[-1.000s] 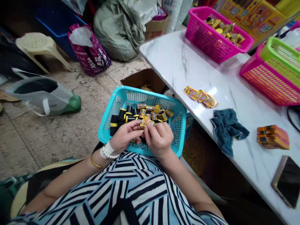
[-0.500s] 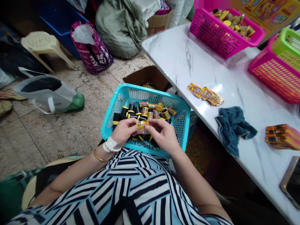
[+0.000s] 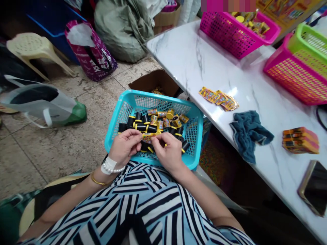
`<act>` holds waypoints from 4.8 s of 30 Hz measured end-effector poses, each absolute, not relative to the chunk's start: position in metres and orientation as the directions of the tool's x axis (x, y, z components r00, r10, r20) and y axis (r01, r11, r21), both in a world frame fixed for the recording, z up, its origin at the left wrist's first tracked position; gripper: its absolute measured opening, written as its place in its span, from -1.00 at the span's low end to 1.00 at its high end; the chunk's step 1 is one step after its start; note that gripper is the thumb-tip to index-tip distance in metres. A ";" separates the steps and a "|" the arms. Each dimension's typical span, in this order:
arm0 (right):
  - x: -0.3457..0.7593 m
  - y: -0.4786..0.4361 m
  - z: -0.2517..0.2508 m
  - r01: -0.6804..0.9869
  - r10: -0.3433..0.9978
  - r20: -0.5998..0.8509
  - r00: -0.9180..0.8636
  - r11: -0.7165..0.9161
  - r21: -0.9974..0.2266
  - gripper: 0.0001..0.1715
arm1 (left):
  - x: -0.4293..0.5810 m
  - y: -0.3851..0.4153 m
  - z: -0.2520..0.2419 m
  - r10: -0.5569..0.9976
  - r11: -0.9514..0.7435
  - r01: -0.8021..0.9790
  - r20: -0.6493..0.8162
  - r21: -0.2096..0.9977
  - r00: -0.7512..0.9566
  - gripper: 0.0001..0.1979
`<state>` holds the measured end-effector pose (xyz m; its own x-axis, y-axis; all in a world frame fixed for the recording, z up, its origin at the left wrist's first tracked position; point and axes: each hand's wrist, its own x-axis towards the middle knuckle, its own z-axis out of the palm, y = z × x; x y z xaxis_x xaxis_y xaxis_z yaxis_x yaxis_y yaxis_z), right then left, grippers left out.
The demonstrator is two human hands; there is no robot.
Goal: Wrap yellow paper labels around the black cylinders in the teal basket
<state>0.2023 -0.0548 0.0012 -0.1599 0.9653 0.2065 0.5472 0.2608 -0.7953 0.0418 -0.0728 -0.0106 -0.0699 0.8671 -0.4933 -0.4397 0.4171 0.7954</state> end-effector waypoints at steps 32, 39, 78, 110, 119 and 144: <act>0.250 -0.021 -0.005 0.751 0.719 -0.226 -0.658 0.649 -0.123 -0.73 | 0.032 -0.059 -0.021 0.779 0.568 -0.573 -0.611 0.591 0.143 -0.70; 0.266 -0.018 0.016 0.759 0.879 -0.020 -0.477 0.400 -0.514 -0.75 | 0.030 -0.058 -0.024 0.758 0.563 -0.650 -0.632 0.511 0.160 -0.75; 0.240 -0.037 0.001 0.214 0.938 0.061 -0.342 0.142 -0.966 -0.74 | 0.041 -0.063 -0.023 0.814 0.512 -0.705 -0.539 0.491 0.216 -0.82; 0.236 -0.031 0.011 0.501 0.903 0.076 -0.423 0.303 -0.811 -0.80 | 0.046 -0.057 -0.031 0.788 0.532 -0.763 -0.544 0.367 0.288 -0.86; 0.229 -0.044 -0.002 0.377 0.912 0.245 -0.330 0.365 -0.851 -0.67 | 0.049 -0.063 -0.018 0.845 0.478 -0.700 -0.494 0.530 0.204 -0.75; 0.237 -0.055 0.005 0.247 0.928 0.315 -0.198 0.359 -0.900 -0.79 | 0.055 -0.079 0.027 0.875 0.465 -0.425 -0.475 0.777 0.090 -0.64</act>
